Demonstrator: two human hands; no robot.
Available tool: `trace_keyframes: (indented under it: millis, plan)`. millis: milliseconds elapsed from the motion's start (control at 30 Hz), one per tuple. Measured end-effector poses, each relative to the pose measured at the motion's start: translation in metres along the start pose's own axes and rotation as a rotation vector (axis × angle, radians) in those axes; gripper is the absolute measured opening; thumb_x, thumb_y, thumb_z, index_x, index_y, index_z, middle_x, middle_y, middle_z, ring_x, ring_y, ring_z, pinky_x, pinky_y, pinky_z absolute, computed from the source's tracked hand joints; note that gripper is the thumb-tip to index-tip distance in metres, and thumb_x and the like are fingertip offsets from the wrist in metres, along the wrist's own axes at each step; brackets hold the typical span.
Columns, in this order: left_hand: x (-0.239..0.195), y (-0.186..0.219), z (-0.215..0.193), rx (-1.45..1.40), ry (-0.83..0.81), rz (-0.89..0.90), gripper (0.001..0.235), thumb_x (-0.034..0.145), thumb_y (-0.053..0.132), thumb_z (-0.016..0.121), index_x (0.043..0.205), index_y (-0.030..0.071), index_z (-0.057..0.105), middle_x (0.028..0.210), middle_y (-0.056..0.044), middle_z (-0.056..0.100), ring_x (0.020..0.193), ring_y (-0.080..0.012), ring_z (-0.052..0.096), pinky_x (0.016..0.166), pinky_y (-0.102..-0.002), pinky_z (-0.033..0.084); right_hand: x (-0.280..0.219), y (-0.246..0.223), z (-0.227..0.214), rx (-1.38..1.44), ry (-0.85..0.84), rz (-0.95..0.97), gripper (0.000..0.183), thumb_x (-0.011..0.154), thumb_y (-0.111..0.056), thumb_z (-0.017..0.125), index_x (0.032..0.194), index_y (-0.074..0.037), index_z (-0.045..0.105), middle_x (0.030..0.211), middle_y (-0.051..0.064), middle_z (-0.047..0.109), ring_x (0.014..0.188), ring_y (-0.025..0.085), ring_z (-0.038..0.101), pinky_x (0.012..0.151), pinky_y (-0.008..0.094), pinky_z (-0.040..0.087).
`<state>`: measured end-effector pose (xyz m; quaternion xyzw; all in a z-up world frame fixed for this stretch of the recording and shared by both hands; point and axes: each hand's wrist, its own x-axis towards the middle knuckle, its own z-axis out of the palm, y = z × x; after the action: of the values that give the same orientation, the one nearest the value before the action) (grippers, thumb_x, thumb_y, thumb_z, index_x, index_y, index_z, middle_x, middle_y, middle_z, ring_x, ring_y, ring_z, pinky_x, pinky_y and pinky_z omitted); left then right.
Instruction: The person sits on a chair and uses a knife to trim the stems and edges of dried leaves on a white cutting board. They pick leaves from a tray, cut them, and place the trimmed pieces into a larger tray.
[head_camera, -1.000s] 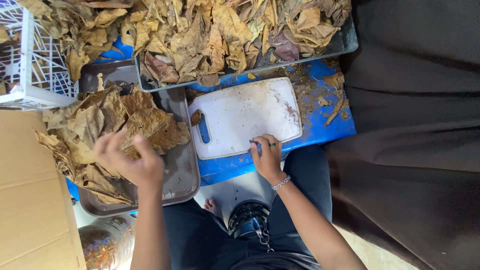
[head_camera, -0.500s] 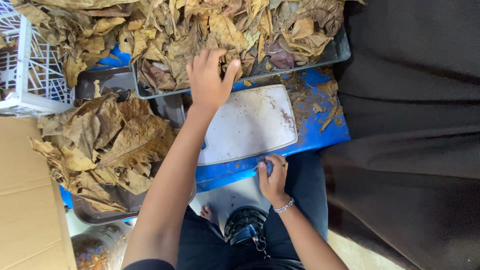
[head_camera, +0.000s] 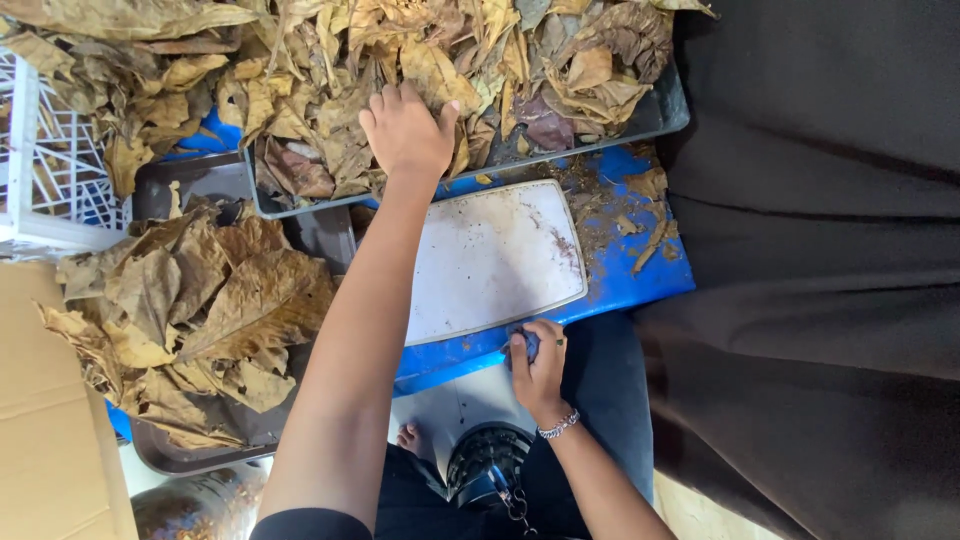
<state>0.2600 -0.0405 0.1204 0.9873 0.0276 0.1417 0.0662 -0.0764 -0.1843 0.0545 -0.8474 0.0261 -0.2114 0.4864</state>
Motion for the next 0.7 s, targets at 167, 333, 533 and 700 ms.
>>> trace_keyframes:
  millis: [167,333,533,700]
  plan:
    - [0.02,0.001,0.008,0.161,-0.096,-0.063,0.074,0.096,0.07,0.057,0.12,0.0,0.064,0.112,-0.015,0.056,0.096,-0.0298,0.045,0.085,-0.04,0.033,0.001,0.001,0.0,-0.008,-0.003,0.048,0.023,0.1,-0.018,0.06,0.117,-0.002,0.057,0.118,0.014,0.058,0.103,0.028,0.055,0.095,0.039,0.045]
    - [0.023,-0.004,0.02,0.106,-0.095,-0.069,0.064,0.094,0.066,0.063,0.109,0.003,0.07,0.122,-0.018,0.05,0.103,-0.0346,0.041,0.092,-0.044,0.031,0.003,-0.001,0.0,0.018,0.012,0.06,0.022,0.099,-0.016,0.061,0.116,-0.003,0.058,0.116,0.013,0.057,0.101,0.027,0.055,0.094,0.038,0.045]
    - [0.027,-0.007,0.021,0.042,-0.089,-0.082,0.062,0.09,0.058,0.071,0.125,0.008,0.068,0.128,-0.018,0.047,0.107,-0.0344,0.041,0.092,-0.043,0.031,0.004,0.002,0.002,0.001,0.012,0.085,0.022,0.099,-0.018,0.06,0.115,-0.002,0.058,0.115,0.013,0.057,0.101,0.027,0.055,0.094,0.038,0.045]
    - [0.034,-0.004,0.025,0.035,-0.165,-0.106,0.061,0.091,0.06,0.069,0.123,0.008,0.069,0.126,-0.018,0.043,0.105,-0.0355,0.039,0.093,-0.044,0.031,0.006,-0.003,0.001,0.033,0.017,0.11,0.022,0.1,-0.018,0.059,0.114,-0.002,0.058,0.114,0.012,0.057,0.099,0.025,0.054,0.092,0.036,0.045]
